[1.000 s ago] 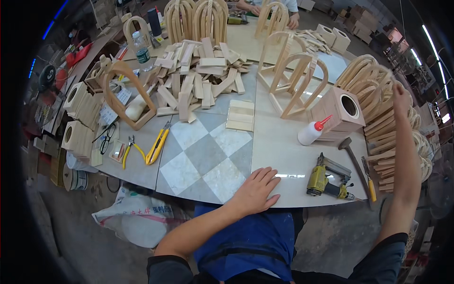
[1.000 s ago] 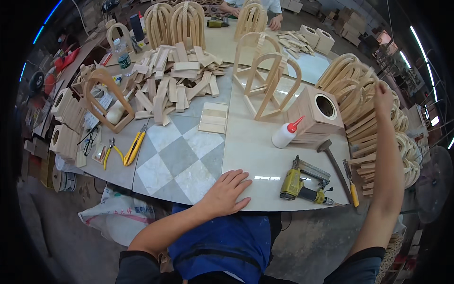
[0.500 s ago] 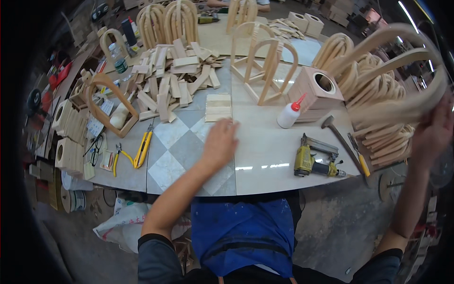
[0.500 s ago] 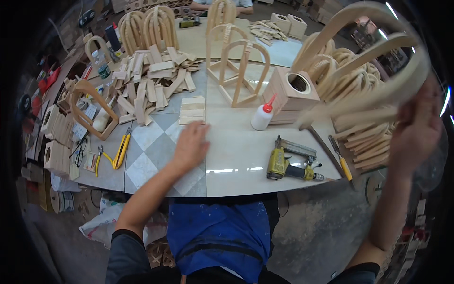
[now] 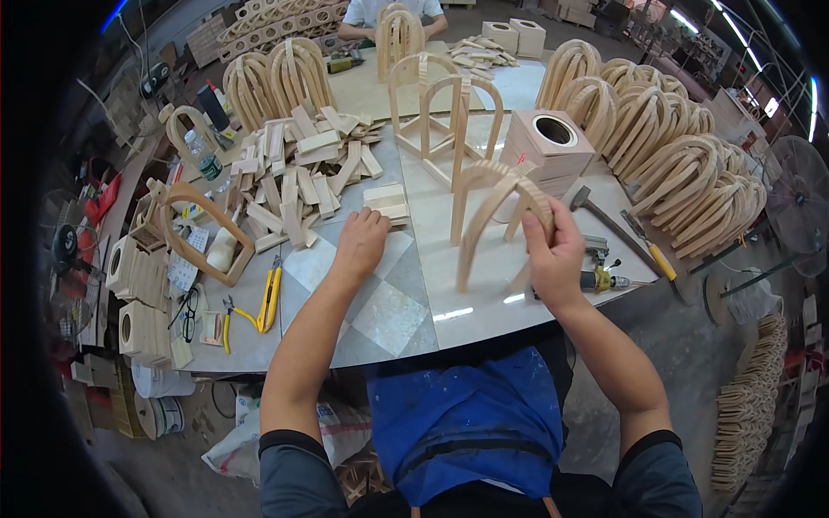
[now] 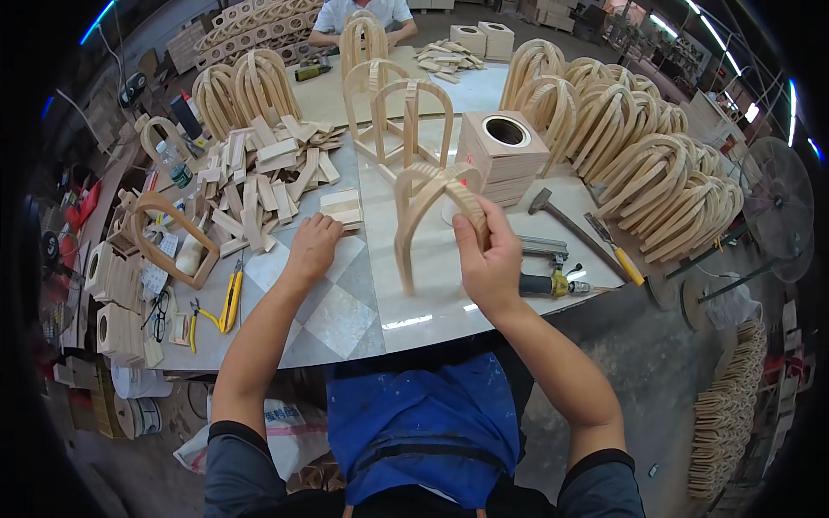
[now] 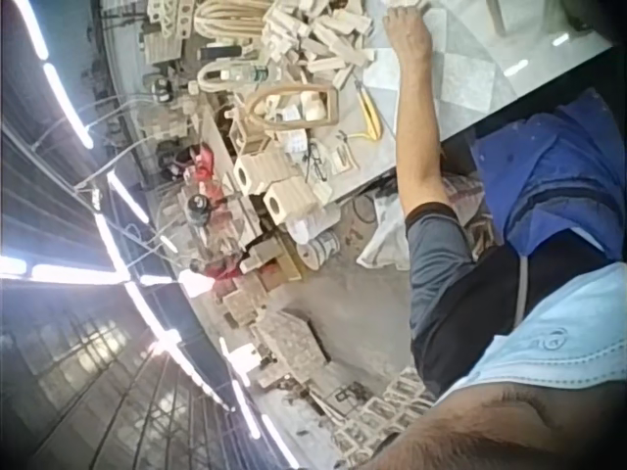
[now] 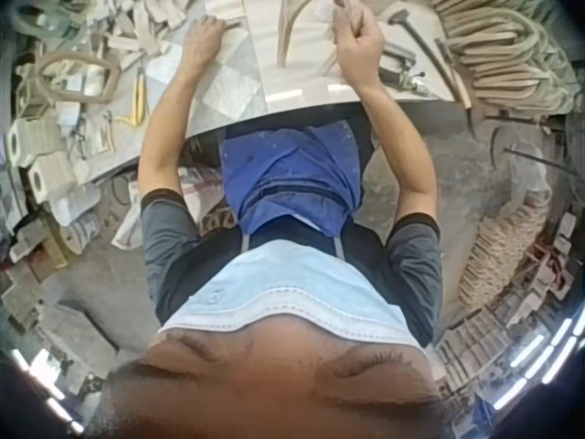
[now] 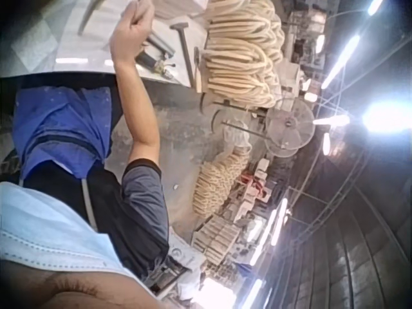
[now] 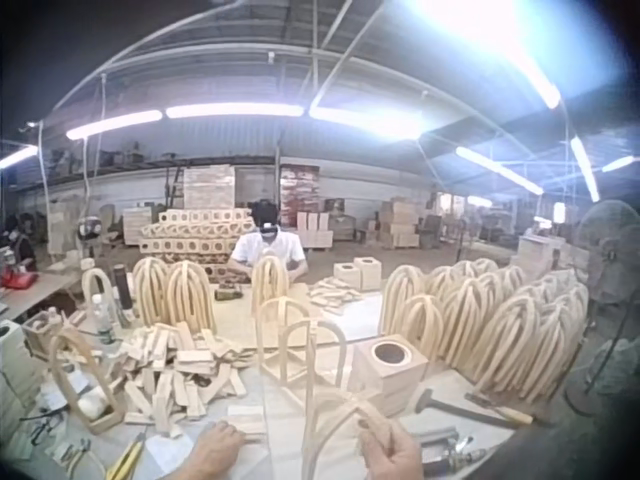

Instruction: Assembling curved wooden furniture components using a pneumatic nail gun at a factory workbench.

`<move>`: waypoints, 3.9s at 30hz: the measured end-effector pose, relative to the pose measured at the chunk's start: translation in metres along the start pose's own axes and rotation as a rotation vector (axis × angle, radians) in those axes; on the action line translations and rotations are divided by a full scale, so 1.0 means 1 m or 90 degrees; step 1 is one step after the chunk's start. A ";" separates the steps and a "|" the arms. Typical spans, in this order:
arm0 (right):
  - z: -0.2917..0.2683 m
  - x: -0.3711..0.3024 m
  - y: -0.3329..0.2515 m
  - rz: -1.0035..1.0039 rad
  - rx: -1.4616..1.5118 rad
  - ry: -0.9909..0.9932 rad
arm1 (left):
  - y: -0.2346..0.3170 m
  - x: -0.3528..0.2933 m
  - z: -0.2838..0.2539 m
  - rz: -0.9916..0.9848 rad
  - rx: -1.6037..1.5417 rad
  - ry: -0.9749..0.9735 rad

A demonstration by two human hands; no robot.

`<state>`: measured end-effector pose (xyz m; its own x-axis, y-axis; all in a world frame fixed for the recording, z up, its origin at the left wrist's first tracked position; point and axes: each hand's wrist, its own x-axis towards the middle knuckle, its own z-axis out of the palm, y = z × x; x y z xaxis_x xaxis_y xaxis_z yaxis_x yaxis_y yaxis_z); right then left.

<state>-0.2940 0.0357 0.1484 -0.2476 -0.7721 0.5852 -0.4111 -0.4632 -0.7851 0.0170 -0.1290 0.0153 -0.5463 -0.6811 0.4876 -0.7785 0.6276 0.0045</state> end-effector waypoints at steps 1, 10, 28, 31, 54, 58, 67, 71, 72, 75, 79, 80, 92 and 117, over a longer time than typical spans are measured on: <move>0.001 -0.001 0.003 0.119 0.061 -0.041 | 0.000 -0.006 -0.005 -0.004 0.011 0.008; -0.029 -0.033 0.009 0.163 0.141 -0.073 | 0.111 -0.121 -0.086 -0.299 -0.362 0.163; -0.169 -0.080 0.149 -0.068 -0.583 -0.181 | 0.269 -0.086 -0.085 -0.370 -0.670 -0.072; -0.164 -0.080 0.129 -0.049 -0.521 -0.134 | 0.280 -0.084 -0.071 -0.332 -0.680 -0.061; -0.099 -0.124 0.040 0.275 -0.003 -0.054 | 0.257 -0.017 -0.017 -0.320 -0.426 -0.056; -0.096 -0.113 0.046 0.214 -0.075 -0.092 | 0.245 -0.025 -0.024 -0.294 -0.505 -0.167; -0.060 -0.116 0.083 -0.037 -0.296 -0.285 | 0.224 -0.052 -0.029 -0.228 -0.513 -0.153; -0.043 -0.109 0.096 -0.070 -0.312 -0.291 | 0.217 -0.055 -0.024 -0.210 -0.541 -0.150; -0.041 -0.108 0.099 -0.076 -0.314 -0.286 | 0.217 -0.056 -0.024 -0.200 -0.553 -0.143; -0.035 -0.102 0.106 -0.093 -0.308 -0.287 | 0.217 -0.057 -0.029 -0.269 -0.583 -0.185; -0.032 -0.097 0.112 -0.116 -0.307 -0.291 | 0.214 -0.058 -0.030 -0.321 -0.612 -0.215; -0.032 -0.096 0.112 -0.120 -0.312 -0.292 | 0.211 -0.058 -0.028 -0.301 -0.614 -0.208; -0.029 -0.099 0.125 -0.129 -0.320 -0.288 | 0.207 -0.055 -0.018 -0.221 -0.630 -0.159; -0.027 -0.101 0.131 -0.117 -0.235 -0.276 | 0.205 -0.045 -0.014 -0.106 -0.585 -0.159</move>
<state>-0.3461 0.0645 -0.0081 0.2049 -0.8364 0.5084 -0.7105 -0.4844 -0.5104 -0.1134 0.0355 0.0063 -0.5828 -0.7824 0.2195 -0.3646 0.4931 0.7899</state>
